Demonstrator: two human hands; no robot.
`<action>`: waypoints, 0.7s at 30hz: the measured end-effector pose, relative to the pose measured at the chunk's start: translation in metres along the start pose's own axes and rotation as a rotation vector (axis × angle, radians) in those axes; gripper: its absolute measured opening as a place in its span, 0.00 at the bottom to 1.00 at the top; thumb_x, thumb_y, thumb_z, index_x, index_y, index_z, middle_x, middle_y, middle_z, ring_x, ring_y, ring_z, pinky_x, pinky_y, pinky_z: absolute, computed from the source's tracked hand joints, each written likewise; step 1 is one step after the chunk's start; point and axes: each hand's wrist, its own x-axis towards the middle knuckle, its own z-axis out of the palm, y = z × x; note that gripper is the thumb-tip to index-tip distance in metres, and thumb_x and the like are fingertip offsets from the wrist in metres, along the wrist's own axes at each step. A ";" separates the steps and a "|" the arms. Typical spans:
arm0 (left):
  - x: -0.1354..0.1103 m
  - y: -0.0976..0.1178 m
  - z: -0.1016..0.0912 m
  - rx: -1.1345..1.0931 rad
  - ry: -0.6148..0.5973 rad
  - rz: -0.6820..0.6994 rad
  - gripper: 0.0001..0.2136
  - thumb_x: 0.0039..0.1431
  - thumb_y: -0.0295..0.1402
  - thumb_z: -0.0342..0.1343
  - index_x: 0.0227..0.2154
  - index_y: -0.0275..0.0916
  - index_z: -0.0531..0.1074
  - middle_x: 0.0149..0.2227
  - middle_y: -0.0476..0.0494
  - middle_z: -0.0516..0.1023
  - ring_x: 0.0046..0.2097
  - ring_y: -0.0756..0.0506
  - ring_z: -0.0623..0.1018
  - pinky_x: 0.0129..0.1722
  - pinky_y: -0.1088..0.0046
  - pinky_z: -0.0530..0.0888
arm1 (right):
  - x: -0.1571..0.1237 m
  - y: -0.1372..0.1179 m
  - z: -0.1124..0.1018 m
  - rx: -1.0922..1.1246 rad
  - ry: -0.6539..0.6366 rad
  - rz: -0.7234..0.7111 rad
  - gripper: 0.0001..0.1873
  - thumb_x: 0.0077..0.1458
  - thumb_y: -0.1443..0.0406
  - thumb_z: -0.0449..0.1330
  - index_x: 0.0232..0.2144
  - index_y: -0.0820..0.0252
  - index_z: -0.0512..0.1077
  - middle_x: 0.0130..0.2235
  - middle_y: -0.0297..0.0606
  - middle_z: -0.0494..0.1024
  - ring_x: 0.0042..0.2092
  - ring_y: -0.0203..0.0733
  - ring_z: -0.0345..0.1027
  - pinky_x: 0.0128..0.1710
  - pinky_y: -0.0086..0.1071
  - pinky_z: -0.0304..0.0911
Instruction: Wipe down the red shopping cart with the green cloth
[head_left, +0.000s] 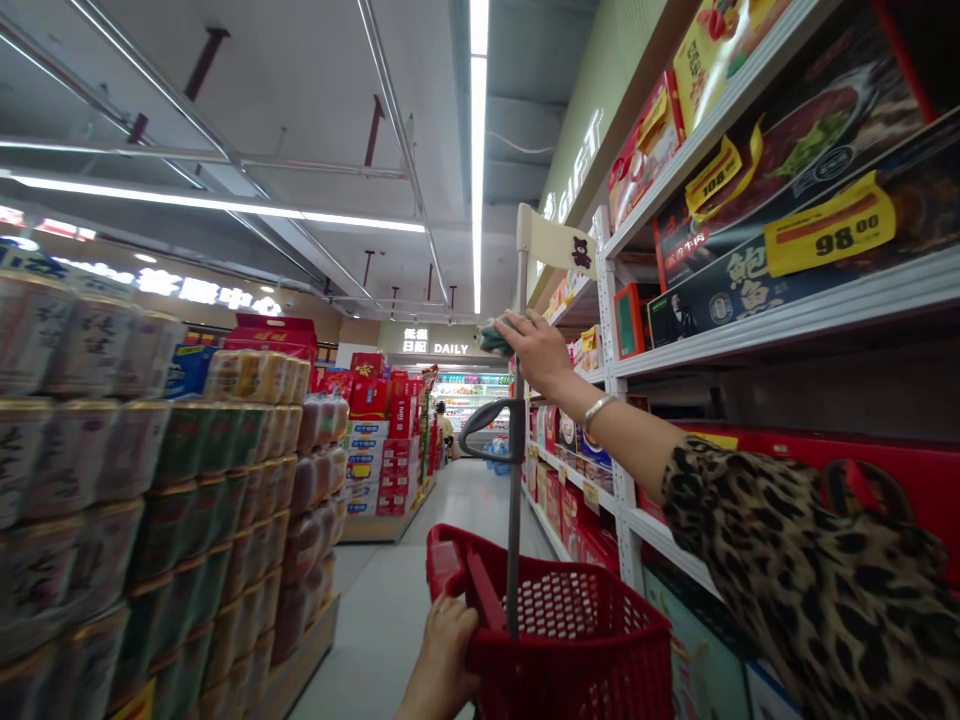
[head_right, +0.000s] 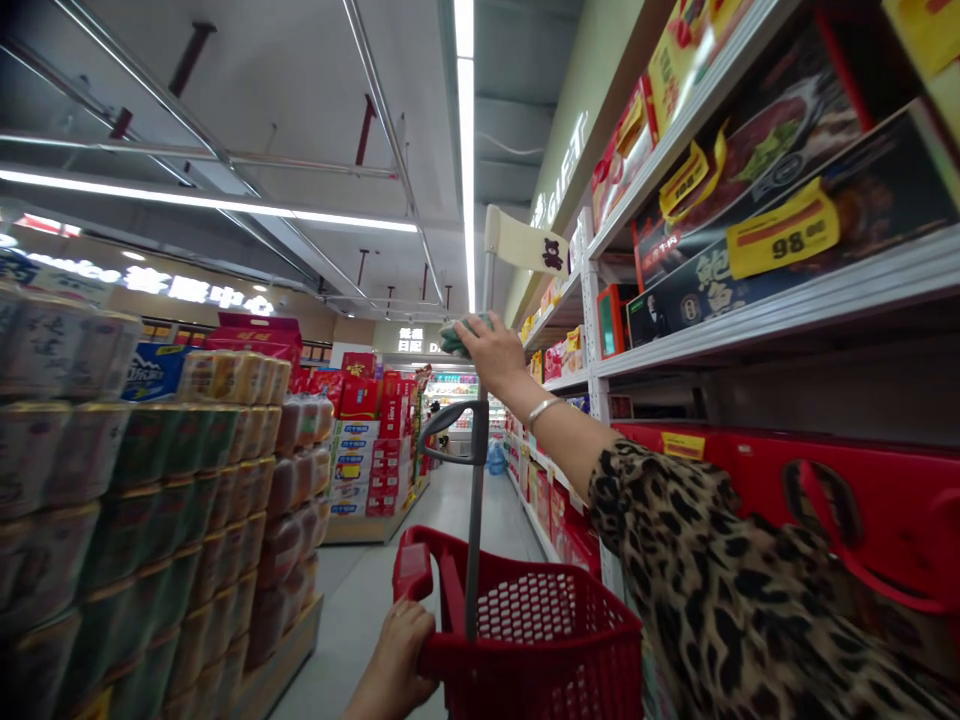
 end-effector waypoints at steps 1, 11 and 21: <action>0.000 0.003 -0.003 0.000 -0.007 -0.002 0.11 0.36 0.25 0.58 0.26 0.42 0.66 0.31 0.43 0.72 0.41 0.38 0.74 0.57 0.48 0.70 | 0.007 0.000 -0.002 0.002 -0.014 0.007 0.25 0.69 0.71 0.49 0.61 0.51 0.72 0.66 0.41 0.71 0.65 0.54 0.63 0.59 0.51 0.66; -0.002 0.003 -0.004 -0.042 0.049 0.057 0.10 0.39 0.24 0.59 0.27 0.41 0.68 0.32 0.44 0.74 0.41 0.39 0.75 0.58 0.49 0.70 | -0.030 -0.045 -0.006 -0.022 -0.440 0.016 0.20 0.70 0.68 0.51 0.56 0.48 0.76 0.60 0.40 0.76 0.60 0.50 0.66 0.56 0.44 0.63; -0.002 0.011 -0.013 -0.042 0.008 0.019 0.11 0.37 0.23 0.59 0.27 0.41 0.68 0.32 0.46 0.73 0.43 0.39 0.75 0.60 0.50 0.68 | -0.052 -0.073 -0.001 -0.023 -0.413 0.072 0.28 0.69 0.72 0.48 0.67 0.52 0.65 0.66 0.48 0.69 0.63 0.53 0.65 0.58 0.44 0.66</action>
